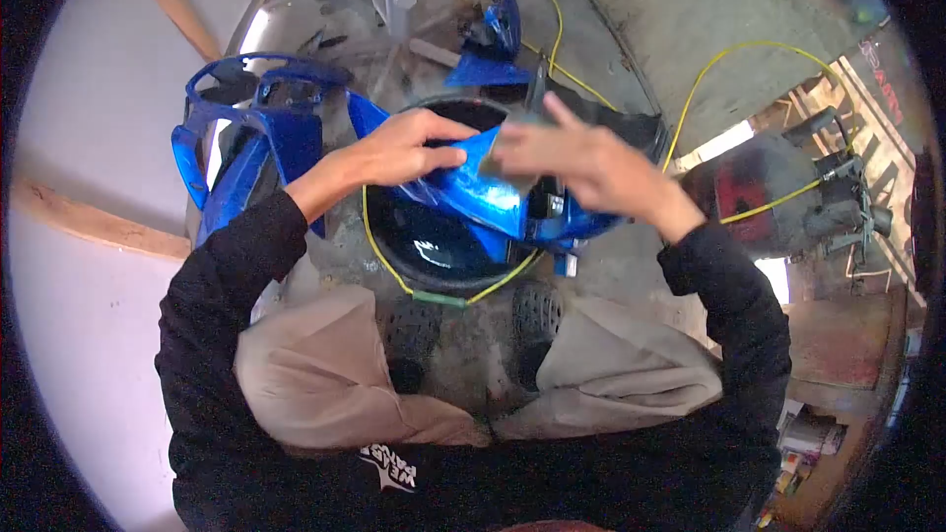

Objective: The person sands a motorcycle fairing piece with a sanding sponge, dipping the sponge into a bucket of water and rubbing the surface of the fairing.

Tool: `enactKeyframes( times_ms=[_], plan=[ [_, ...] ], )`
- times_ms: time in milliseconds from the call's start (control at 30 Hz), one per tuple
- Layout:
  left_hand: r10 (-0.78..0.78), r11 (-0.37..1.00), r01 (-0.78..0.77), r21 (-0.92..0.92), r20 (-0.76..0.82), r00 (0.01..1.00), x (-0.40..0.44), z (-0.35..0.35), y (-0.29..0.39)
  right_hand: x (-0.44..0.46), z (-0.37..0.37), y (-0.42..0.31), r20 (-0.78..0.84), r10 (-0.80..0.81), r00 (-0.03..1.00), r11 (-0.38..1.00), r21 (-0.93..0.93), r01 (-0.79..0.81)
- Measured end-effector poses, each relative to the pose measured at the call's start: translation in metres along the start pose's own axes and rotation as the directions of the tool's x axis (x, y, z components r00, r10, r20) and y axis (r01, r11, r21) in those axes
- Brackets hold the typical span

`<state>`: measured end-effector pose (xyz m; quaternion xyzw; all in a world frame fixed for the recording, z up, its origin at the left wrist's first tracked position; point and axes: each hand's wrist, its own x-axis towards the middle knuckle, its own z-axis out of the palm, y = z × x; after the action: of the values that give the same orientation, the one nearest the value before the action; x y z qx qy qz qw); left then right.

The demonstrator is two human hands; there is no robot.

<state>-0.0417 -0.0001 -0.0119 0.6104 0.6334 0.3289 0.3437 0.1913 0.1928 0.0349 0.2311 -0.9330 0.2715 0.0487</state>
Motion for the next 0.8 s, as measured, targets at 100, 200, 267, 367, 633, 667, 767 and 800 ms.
enactKeyframes(
  times_ms=[100,200,267,367,633,667,767,800],
  plan=[
    [0.017,0.983,-0.006,0.184,-0.061,0.998,-0.008,0.004,-0.001,0.001,0.004,0.008,0.034,-0.075,0.997,0.992,0.102,0.071],
    [0.016,1.000,-0.016,0.008,0.000,1.000,-0.003,0.002,0.000,0.010,-0.033,0.026,-0.148,0.148,0.978,0.979,-0.117,-0.166],
    [0.049,0.998,-0.049,-0.033,-0.008,0.999,0.002,-0.001,-0.001,0.005,-0.040,0.047,-0.340,0.368,0.865,0.927,0.060,-0.371],
    [0.084,0.996,-0.084,0.007,-0.049,0.995,-0.003,0.001,0.000,0.005,-0.029,0.043,-0.423,0.515,0.746,0.832,0.458,-0.314],
    [0.032,0.996,-0.029,0.085,-0.033,0.999,-0.006,-0.001,0.005,0.013,0.007,-0.001,-0.052,0.626,0.778,0.467,0.824,-0.320],
    [0.030,0.995,-0.026,0.094,-0.035,0.999,-0.006,-0.001,0.006,0.011,0.015,0.008,-0.082,0.637,0.766,0.430,0.863,-0.265],
    [0.243,0.957,-0.238,0.166,-0.011,0.970,-0.001,-0.005,0.002,0.015,0.015,0.000,-0.085,0.635,0.768,0.375,0.903,-0.209],
    [0.244,0.957,-0.239,0.164,-0.011,0.970,0.002,-0.001,0.008,0.014,0.016,-0.001,-0.085,0.636,0.767,0.374,0.903,-0.211]
  ],
)
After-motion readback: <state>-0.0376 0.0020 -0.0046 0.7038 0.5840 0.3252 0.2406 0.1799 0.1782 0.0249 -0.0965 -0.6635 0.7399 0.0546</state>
